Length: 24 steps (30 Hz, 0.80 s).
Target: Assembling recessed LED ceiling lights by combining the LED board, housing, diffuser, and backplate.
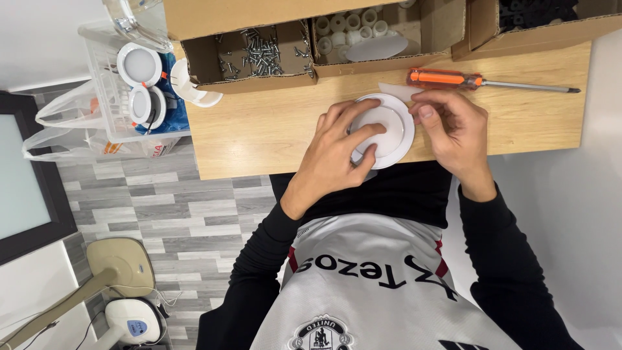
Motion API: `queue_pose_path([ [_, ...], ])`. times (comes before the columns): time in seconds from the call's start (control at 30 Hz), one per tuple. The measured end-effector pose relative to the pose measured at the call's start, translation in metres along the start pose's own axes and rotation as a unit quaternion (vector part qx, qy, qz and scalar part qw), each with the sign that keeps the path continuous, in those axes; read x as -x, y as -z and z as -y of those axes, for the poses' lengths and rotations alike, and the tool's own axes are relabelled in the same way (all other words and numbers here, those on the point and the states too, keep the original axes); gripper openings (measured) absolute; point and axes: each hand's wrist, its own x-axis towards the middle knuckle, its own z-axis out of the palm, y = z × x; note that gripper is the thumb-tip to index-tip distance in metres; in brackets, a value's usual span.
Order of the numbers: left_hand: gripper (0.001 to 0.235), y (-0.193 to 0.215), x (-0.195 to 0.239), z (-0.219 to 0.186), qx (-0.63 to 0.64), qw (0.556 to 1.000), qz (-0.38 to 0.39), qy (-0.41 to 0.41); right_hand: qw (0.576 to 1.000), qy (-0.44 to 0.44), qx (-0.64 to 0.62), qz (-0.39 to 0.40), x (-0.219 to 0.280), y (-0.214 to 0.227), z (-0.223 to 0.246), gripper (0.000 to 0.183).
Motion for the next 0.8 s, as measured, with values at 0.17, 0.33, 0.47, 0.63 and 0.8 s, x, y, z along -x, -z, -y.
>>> queue_pose_path([
  [0.17, 0.023, -0.005, -0.001, 0.001, -0.034, 0.999, -0.018, -0.006, 1.000, 0.005, 0.005, 0.002, 0.001, 0.001, 0.001, 0.018],
  [0.33, 0.016, -0.005, -0.003, -0.003, -0.089, 0.995, -0.033, -0.030, 0.999, -0.011, 0.032, 0.004, -0.001, 0.000, 0.010, 0.018],
  [0.47, 0.014, -0.004, -0.007, -0.006, -0.115, 0.993, -0.028, -0.031, 0.999, -0.005, 0.039, 0.008, 0.000, -0.001, 0.011, 0.016],
  [0.63, 0.016, -0.008, -0.016, 0.002, -0.142, 0.988, 0.041, -0.043, 0.999, -0.018, 0.032, 0.009, 0.000, 0.001, 0.011, 0.017],
  [0.8, 0.018, 0.041, -0.066, -0.025, -0.092, 0.987, 0.058, -0.116, 1.000, -0.014, 0.017, -0.002, 0.000, 0.000, 0.012, 0.019],
])
